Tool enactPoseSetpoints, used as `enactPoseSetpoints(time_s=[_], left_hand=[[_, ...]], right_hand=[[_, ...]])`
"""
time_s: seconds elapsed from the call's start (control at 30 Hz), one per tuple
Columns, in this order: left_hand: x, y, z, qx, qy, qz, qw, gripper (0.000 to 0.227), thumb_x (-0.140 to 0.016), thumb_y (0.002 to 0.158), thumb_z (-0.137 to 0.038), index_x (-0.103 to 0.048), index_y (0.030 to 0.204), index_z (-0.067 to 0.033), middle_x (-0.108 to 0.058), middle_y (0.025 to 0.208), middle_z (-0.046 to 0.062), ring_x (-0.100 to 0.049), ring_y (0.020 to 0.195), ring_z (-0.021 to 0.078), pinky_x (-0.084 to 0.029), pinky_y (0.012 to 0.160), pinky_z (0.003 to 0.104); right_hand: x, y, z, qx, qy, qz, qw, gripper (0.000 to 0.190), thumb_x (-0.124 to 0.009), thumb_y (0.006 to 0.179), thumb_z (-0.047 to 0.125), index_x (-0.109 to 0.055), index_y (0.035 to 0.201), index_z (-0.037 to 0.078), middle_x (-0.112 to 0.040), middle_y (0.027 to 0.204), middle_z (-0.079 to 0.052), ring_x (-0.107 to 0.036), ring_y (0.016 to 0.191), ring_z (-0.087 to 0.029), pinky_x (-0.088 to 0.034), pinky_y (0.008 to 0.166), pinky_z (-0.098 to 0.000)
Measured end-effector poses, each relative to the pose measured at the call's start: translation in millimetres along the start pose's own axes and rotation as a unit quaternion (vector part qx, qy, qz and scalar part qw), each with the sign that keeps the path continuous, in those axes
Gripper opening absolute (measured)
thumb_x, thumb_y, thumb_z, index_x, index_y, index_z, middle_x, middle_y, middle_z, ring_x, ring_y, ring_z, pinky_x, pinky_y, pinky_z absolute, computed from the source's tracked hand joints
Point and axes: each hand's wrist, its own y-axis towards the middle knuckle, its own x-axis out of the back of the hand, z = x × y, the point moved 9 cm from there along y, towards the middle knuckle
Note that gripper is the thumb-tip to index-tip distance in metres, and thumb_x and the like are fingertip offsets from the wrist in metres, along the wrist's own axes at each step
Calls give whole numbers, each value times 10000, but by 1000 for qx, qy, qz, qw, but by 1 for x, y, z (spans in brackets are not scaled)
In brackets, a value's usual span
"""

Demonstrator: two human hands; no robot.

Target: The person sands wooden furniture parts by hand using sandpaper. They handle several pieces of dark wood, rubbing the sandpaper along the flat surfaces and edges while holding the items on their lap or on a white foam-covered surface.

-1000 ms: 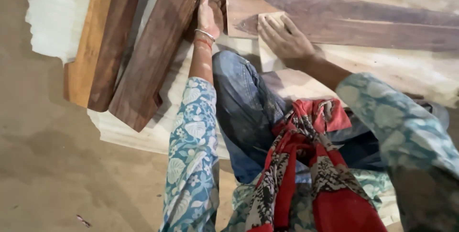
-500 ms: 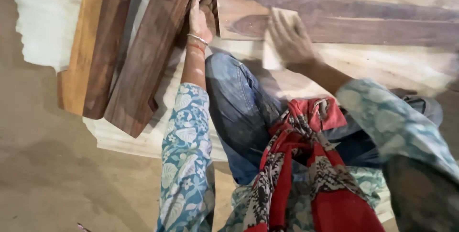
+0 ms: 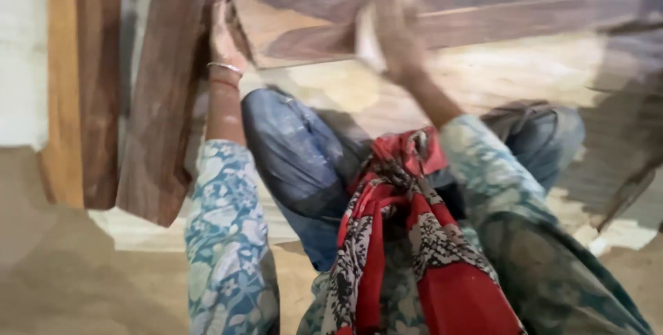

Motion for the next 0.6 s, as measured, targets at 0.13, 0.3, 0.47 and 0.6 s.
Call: enactPoseSetpoints(time_s=[0.13,0.3,0.47,0.6], left_hand=[[11,-4,-10,-84,115,-76,987,726,-646,987,-504,-517,1521,-28,-541,1508,29,-459,1419,216,-322,1243,381],[21,-8,-9,-55,132,-168,975,740,-568,940,-552,-456,1516,-101,-442,1548,34,-403,1400,229,-353,1168,440],[-18,8,-70,-262,395,-137,870,560,-588,1073,-405,-612,1382,62,-576,1425,175,-537,1270,258,-447,1132,387],[-46,5,-88,-276,579,-257,723,480,-559,1042,-375,-694,1243,40,-684,1303,204,-646,1122,267,-518,982,380]], right_hand=[[35,-89,-182,-151,22,-165,974,854,-423,1153,543,-137,1717,-31,-75,1784,-268,-11,1674,-393,-25,1343,-598],[-4,-82,-190,-210,141,-284,925,921,-583,1062,412,-96,1699,-41,-64,1794,-215,-38,1685,-344,31,1330,-612],[-18,-16,15,-107,29,-131,985,1043,-718,868,337,-145,1642,-65,-64,1733,-223,-9,1623,-344,13,1281,-608],[12,-39,-85,-114,149,-205,961,927,-664,943,418,-185,1606,-18,-108,1704,-212,-60,1594,-326,-64,1246,-616]])
